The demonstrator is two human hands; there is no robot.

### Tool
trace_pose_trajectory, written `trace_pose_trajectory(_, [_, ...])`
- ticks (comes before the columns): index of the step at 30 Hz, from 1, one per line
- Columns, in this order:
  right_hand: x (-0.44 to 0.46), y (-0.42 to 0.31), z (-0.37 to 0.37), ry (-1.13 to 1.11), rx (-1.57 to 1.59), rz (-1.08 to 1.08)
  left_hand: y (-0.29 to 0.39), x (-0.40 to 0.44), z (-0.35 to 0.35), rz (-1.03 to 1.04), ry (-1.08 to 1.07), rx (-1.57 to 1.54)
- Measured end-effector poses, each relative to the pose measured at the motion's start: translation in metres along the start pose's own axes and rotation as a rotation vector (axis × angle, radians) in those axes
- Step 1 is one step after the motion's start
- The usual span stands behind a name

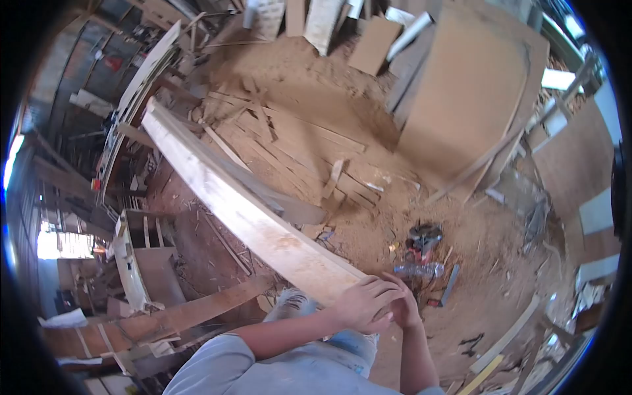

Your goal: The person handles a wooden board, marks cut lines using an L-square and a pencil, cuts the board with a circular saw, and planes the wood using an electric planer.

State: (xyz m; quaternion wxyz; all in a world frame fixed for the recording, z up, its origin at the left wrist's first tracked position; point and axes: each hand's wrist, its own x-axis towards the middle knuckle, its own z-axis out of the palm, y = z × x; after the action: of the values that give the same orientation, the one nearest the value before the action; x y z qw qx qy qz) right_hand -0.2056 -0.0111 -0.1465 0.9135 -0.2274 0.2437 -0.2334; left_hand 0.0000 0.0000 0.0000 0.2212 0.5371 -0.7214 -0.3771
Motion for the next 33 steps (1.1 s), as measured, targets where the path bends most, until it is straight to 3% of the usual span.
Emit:
trace_pose_trajectory(2, [-0.014,-0.013,0.001,0.152,0.102,-0.099,-0.016,0.037,0.041,0.04,0.096,-0.139])
trace_pose_trajectory(3, [-0.018,-0.03,0.091,0.299,0.007,-0.133,0.003,0.008,-0.008,0.14,0.222,-0.207])
trace_pose_trajectory(6, [-0.008,-0.02,0.116,0.517,-0.096,-0.25,-0.011,0.015,0.0,0.267,0.406,-0.323])
trace_pose_trajectory(7, [0.003,-0.008,0.133,0.547,-0.096,-0.294,-0.014,0.006,-0.008,0.28,0.379,-0.313])
trace_pose_trajectory(8, [0.007,-0.006,0.146,0.439,-0.257,-0.474,-0.015,0.003,-0.011,0.307,0.355,-0.322])
trace_pose_trajectory(11, [0.008,0.007,0.134,0.581,-1.04,-0.484,-0.019,-0.03,-0.047,0.346,0.3,-0.335])
trace_pose_trajectory(13, [0.015,0.005,0.148,0.898,-0.708,-0.371,-0.036,-0.053,-0.073,0.376,0.285,-0.326])
trace_pose_trajectory(14, [0.018,0.004,0.152,1.046,-0.531,-0.315,-0.051,-0.065,-0.089,0.323,0.301,-0.294])
trace_pose_trajectory(16, [0.019,0.003,0.156,1.075,-0.6,-0.304,-0.083,-0.101,-0.138,0.2,0.327,-0.231])
trace_pose_trajectory(18, [0.017,0.007,0.158,1.142,-0.549,-0.262,-0.13,-0.139,-0.168,0.12,0.521,-0.213])
trace_pose_trajectory(24, [0.015,0.014,0.096,1.228,-0.795,-0.309,-0.226,-0.222,-0.257,-0.179,0.879,0.057])
trace_pose_trajectory(26, [0.022,0.008,0.125,1.238,-0.736,-0.277,-0.234,-0.248,-0.271,-0.29,0.978,0.099])
trace_pose_trajectory(27, [0.025,0.004,0.154,1.244,-0.706,-0.256,-0.238,-0.256,-0.273,-0.322,1.01,0.087])
trace_pose_trajectory(30, [0.008,0.023,0.016,1.176,-0.769,-0.351,-0.246,-0.278,-0.268,-0.408,1.046,0.06])
trace_pose_trajectory(33, [0.017,0.016,0.092,1.226,-0.879,-0.381,-0.243,-0.292,-0.26,-0.425,0.949,0.062])
